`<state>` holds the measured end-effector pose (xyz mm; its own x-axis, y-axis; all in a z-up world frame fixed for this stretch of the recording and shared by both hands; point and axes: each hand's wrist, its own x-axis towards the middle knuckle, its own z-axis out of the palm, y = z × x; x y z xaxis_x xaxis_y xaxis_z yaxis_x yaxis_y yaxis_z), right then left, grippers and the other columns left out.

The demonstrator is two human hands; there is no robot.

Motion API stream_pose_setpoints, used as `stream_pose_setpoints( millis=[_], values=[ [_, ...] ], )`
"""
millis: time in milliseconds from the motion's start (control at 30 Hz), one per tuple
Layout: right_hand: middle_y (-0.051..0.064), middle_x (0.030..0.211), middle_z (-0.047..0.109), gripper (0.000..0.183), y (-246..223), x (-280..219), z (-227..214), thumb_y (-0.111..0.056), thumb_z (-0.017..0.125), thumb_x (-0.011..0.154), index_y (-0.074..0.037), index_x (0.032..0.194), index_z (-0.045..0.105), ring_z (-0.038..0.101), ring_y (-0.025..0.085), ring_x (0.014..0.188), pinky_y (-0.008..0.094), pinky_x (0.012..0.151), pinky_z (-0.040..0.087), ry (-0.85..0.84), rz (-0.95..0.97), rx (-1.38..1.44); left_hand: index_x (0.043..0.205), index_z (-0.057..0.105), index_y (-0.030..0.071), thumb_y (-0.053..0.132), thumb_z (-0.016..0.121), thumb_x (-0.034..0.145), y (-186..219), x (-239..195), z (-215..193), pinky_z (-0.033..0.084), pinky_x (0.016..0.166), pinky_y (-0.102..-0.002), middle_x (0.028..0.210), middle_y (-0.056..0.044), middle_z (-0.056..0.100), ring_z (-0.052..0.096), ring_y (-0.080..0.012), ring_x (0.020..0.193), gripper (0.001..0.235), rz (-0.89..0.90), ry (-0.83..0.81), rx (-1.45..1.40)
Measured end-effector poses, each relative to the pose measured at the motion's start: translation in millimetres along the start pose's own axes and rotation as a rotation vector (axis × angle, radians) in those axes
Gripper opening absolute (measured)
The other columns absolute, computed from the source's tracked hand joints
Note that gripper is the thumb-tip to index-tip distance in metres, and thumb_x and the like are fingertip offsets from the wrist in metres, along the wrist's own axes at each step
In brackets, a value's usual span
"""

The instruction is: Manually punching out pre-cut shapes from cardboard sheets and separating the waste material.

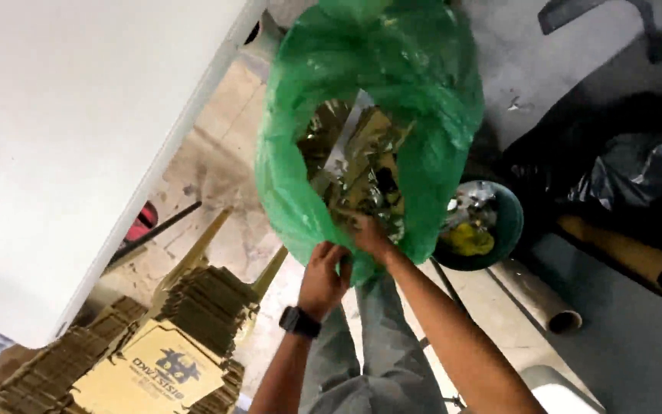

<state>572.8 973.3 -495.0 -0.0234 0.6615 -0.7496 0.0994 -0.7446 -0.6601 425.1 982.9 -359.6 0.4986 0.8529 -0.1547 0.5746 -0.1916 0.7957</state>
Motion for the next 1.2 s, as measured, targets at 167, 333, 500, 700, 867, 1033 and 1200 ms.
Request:
stream_pose_setpoints(
  millis=[167, 333, 500, 700, 867, 1033, 1200],
  values=[
    [-0.010, 0.111, 0.076, 0.035, 126, -20, -67, -0.029, 0.066, 0.094, -0.042, 0.126, 0.072, 0.072, 0.010, 0.107, 0.028, 0.093, 0.056, 0.368, 0.060, -0.088, 0.123, 0.064, 0.009, 0.011, 0.064, 0.086, -64, 6, 53, 0.059, 0.081, -0.056, 0.112, -0.020, 0.064, 0.067, -0.0460, 0.103, 0.037, -0.195, -0.271, 0.069],
    [0.008, 0.119, 0.074, 0.032, 188, -70, -98, -0.028, 0.067, 0.095, -0.022, 0.126, 0.071, 0.072, 0.030, 0.104, 0.041, 0.090, 0.060, 0.510, 0.273, 0.154, 0.154, 0.042, 0.015, 0.018, 0.062, 0.087, -76, 7, 68, 0.053, 0.097, -0.062, 0.145, -0.024, 0.049, 0.056, -0.0526, 0.125, 0.069, -0.297, -0.462, 0.086],
    [0.021, 0.124, 0.069, 0.040, 206, -132, -94, -0.024, 0.068, 0.096, -0.007, 0.132, 0.064, 0.071, 0.039, 0.104, 0.052, 0.088, 0.062, 0.596, 0.380, 0.469, 0.151, 0.047, 0.020, 0.014, 0.066, 0.084, -90, 0, 68, 0.056, 0.099, -0.057, 0.148, -0.018, 0.045, 0.057, -0.0484, 0.126, 0.070, -0.306, -0.387, 0.176],
    [0.029, 0.118, 0.070, 0.044, 183, -223, -45, -0.027, 0.065, 0.100, -0.002, 0.136, 0.062, 0.071, 0.044, 0.106, 0.055, 0.090, 0.058, 0.701, 0.301, 0.667, 0.154, 0.042, 0.020, 0.007, 0.069, 0.075, -80, 2, 30, 0.061, 0.091, -0.055, 0.136, -0.022, 0.043, 0.063, -0.0481, 0.114, 0.084, -0.139, -0.208, 0.277],
    [0.026, 0.116, 0.073, 0.043, 159, -288, 34, -0.024, 0.068, 0.098, -0.002, 0.134, 0.065, 0.073, 0.041, 0.102, 0.053, 0.090, 0.059, 0.843, 0.226, 0.863, 0.158, 0.034, 0.030, 0.006, 0.072, 0.075, -81, 4, -4, 0.064, 0.085, -0.056, 0.146, -0.017, 0.032, 0.061, -0.0485, 0.118, 0.095, -0.073, -0.265, 0.331],
    [0.022, 0.105, 0.076, 0.030, 126, -358, 137, -0.012, 0.066, 0.097, -0.002, 0.125, 0.071, 0.075, 0.033, 0.093, 0.044, 0.087, 0.061, 1.127, 0.143, 0.991, 0.160, 0.030, 0.031, 0.007, 0.071, 0.074, -107, -1, -26, 0.062, 0.084, -0.061, 0.146, -0.014, 0.029, 0.059, -0.0502, 0.118, 0.098, 0.022, -0.348, 0.354],
    [0.010, 0.094, 0.079, 0.026, 90, -451, 213, -0.021, 0.062, 0.098, -0.003, 0.111, 0.075, 0.075, 0.020, 0.088, 0.031, 0.081, 0.061, 1.348, 0.104, 0.930, 0.161, 0.029, 0.023, 0.005, 0.064, 0.078, -81, -7, -44, 0.048, 0.084, -0.066, 0.153, -0.018, 0.030, 0.055, -0.0515, 0.115, 0.092, -0.029, -0.430, 0.319]
  ],
)
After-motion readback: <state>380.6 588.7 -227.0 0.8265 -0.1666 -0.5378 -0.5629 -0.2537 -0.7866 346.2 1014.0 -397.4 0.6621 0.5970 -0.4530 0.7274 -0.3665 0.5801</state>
